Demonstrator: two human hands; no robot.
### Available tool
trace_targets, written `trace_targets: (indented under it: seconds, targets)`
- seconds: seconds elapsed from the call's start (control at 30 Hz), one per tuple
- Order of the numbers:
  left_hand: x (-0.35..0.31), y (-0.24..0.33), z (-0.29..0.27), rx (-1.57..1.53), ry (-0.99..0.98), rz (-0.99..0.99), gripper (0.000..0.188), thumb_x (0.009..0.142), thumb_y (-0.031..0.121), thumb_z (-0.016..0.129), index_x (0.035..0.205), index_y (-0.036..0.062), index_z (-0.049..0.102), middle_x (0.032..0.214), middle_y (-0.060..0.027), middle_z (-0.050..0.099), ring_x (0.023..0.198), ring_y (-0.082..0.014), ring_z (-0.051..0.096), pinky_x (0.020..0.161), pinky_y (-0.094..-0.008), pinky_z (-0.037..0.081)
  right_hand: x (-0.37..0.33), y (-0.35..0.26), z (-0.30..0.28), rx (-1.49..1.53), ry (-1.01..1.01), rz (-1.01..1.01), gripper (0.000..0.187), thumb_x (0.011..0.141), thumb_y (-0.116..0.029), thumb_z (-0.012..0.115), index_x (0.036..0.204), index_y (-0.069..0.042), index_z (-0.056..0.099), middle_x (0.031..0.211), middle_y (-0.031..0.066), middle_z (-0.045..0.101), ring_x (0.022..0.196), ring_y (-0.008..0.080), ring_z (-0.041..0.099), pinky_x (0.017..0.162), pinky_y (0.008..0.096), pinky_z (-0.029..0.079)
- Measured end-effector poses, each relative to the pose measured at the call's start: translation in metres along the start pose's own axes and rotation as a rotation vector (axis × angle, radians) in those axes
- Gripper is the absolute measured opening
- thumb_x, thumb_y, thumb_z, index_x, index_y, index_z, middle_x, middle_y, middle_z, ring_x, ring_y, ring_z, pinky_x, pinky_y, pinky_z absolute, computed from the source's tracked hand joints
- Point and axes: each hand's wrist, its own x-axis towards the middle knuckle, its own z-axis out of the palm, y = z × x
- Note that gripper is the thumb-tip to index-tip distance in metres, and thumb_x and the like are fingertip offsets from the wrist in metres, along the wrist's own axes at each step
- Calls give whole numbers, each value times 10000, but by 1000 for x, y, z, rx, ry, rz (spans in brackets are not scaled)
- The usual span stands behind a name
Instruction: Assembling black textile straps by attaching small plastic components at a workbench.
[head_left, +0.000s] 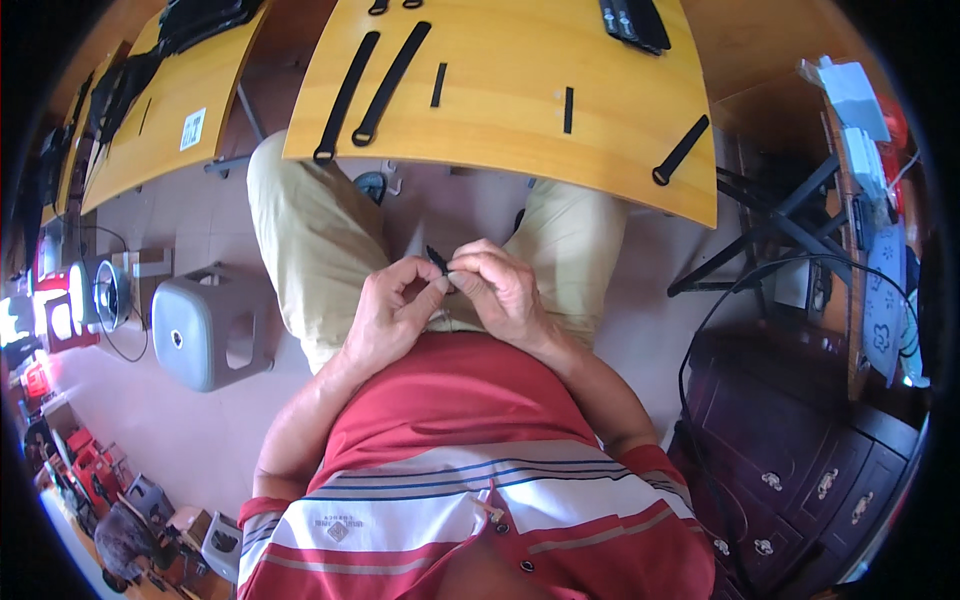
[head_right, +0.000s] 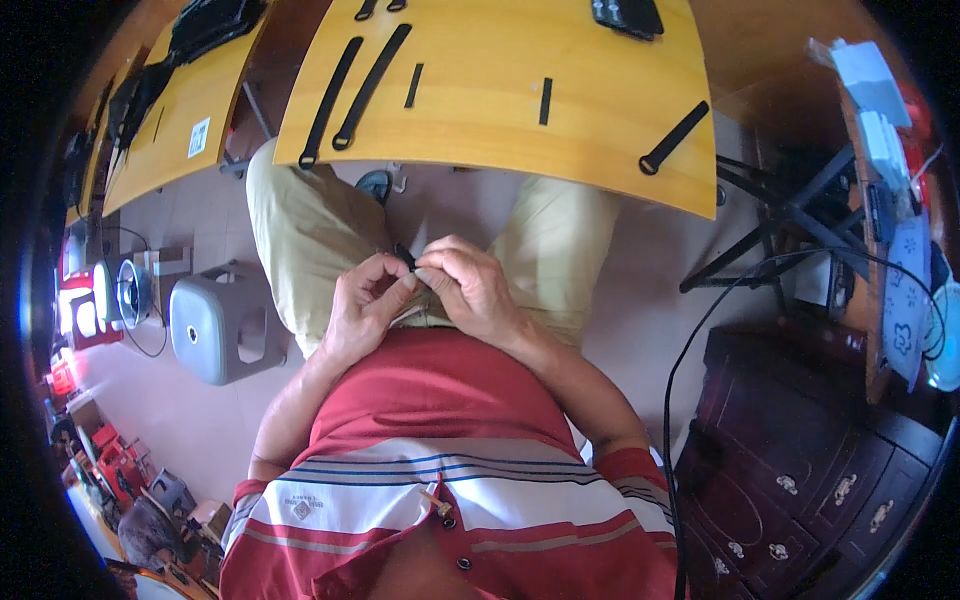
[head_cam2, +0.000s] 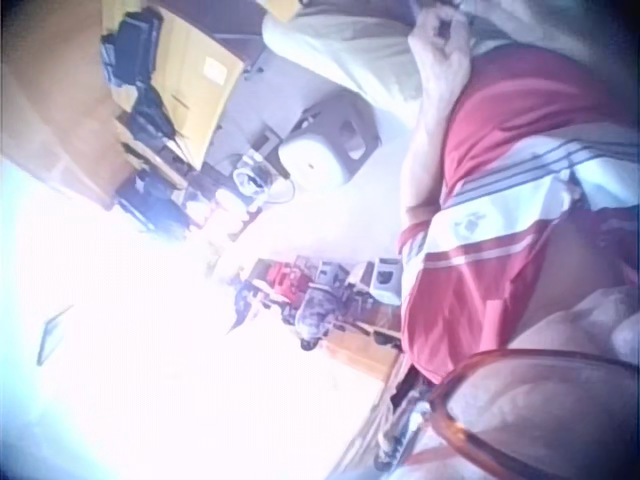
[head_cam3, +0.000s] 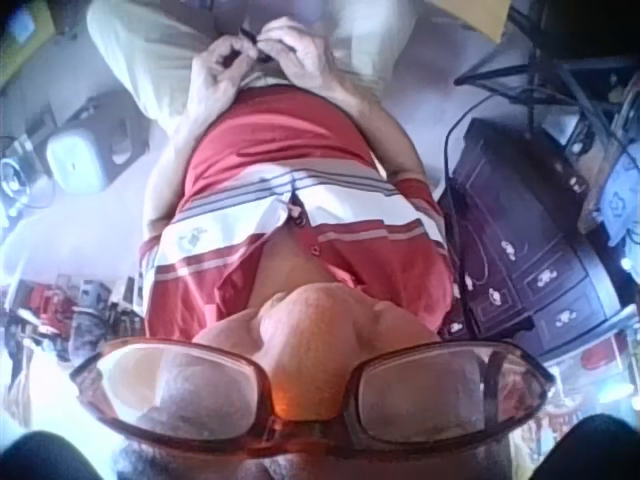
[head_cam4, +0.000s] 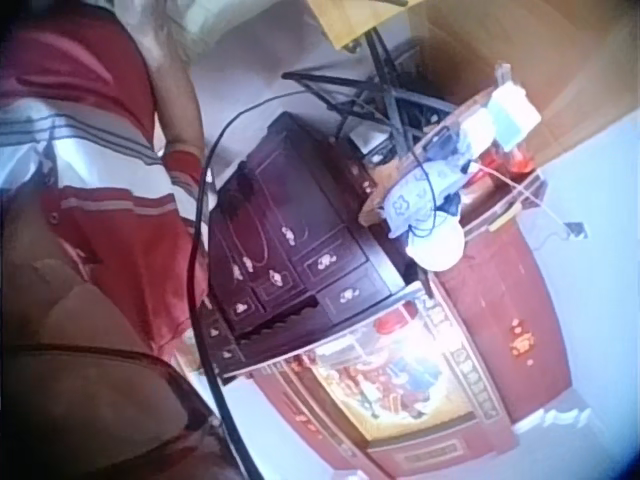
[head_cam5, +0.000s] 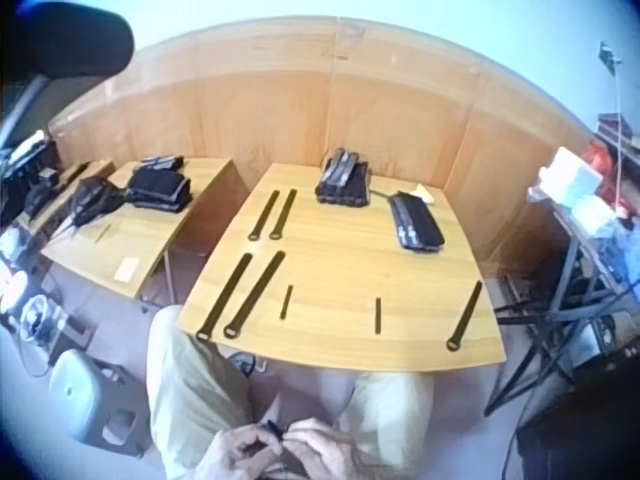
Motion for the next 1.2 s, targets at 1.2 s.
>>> trace_targets:
  seconds: [1.2]
  targets:
    - [-36,-19,-25,-67,283,269,189,1050,130,434,914,13,494,885,-92,605,815,-133,581,764,-273,467,-14,-41,-116,570,949,258,168,1005,-242,582,976,-78,607,743,4,609,588,87,564,458,221,413]
